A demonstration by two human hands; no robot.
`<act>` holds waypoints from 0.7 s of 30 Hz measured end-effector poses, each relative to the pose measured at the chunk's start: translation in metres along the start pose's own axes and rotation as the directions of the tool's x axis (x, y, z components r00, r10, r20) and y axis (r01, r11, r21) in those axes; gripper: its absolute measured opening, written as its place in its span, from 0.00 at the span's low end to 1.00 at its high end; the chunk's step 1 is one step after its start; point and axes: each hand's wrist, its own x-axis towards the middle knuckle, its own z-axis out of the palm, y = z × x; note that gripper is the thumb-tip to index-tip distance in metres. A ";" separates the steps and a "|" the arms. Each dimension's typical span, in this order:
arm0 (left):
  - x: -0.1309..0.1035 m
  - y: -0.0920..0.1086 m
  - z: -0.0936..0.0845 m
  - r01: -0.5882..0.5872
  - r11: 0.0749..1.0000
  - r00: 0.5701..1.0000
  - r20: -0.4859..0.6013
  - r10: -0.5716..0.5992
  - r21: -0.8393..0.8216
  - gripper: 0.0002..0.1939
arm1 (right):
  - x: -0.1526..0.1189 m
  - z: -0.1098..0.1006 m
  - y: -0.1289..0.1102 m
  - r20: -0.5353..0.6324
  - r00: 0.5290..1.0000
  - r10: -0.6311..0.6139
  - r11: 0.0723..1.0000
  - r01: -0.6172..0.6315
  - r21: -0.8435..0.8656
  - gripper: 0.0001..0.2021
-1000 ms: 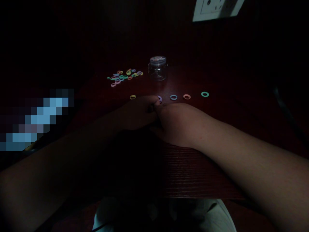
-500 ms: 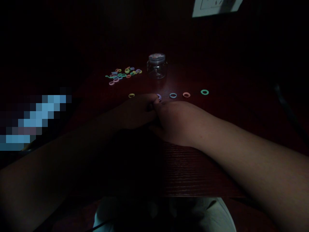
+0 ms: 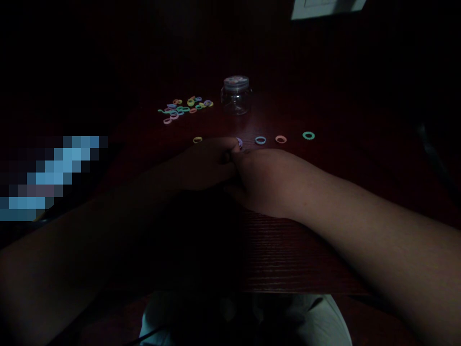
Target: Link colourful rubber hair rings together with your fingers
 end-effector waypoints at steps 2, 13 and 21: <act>0.000 0.000 0.000 -0.001 1.000 1.000 0.000 0.001 0.003 0.07 | 0.000 -0.001 -0.001 -0.007 1.000 0.000 1.000 0.000 0.002 0.24; 0.000 0.001 -0.002 -0.009 1.000 1.000 0.002 0.009 0.017 0.07 | 0.002 -0.002 -0.001 0.001 1.000 0.007 1.000 -0.007 -0.007 0.24; 0.000 0.000 -0.001 -0.025 0.999 1.000 0.002 0.025 0.024 0.07 | 0.001 -0.001 -0.003 -0.017 1.000 0.002 1.000 -0.002 -0.022 0.24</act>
